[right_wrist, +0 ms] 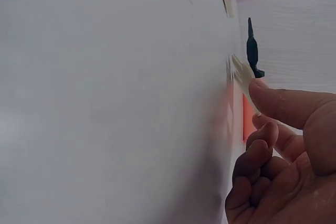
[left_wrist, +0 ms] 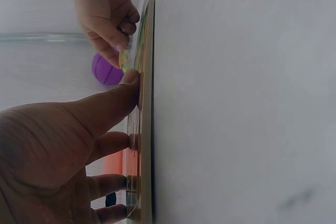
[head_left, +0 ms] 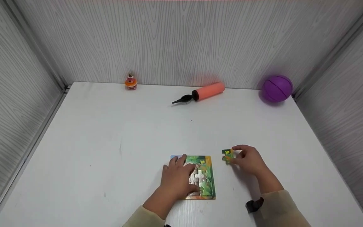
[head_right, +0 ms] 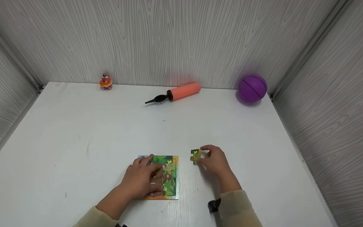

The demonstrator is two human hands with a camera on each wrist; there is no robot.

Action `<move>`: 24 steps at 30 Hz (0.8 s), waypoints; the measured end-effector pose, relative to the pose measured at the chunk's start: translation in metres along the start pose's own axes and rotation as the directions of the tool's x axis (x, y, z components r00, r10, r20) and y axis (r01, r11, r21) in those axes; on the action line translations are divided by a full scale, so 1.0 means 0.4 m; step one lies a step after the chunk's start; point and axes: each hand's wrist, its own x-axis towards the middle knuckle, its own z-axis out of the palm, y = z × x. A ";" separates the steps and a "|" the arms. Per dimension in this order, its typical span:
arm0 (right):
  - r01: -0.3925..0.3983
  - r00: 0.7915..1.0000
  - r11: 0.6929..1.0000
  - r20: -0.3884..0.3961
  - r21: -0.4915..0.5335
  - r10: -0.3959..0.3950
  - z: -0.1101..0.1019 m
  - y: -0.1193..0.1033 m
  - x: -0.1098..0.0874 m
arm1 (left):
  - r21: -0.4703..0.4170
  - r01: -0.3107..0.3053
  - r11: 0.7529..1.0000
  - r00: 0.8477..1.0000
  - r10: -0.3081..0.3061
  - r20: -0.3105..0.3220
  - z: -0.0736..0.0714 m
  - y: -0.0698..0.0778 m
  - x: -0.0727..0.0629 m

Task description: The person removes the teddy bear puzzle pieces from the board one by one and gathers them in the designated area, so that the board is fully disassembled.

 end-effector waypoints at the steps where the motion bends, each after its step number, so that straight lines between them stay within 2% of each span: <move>1: -0.003 1.000 1.000 0.003 -0.005 0.003 -0.002 0.002 0.000 | 0.001 0.000 1.000 1.000 0.000 0.001 -0.001 0.000 0.000; 8: -0.044 0.998 0.998 0.046 -0.039 0.046 -0.006 0.000 0.006 | -0.001 0.002 1.000 1.000 -0.002 0.014 0.001 -0.002 0.000; 17: -0.057 0.996 0.995 0.066 -0.082 0.062 -0.006 0.005 0.022 | 0.005 -0.007 1.000 1.000 0.007 0.025 0.001 -0.007 -0.002; 24: -0.032 0.997 0.998 0.063 -0.061 0.036 -0.008 0.011 0.024 | 0.005 -0.023 1.000 1.000 0.023 0.013 -0.002 -0.008 -0.004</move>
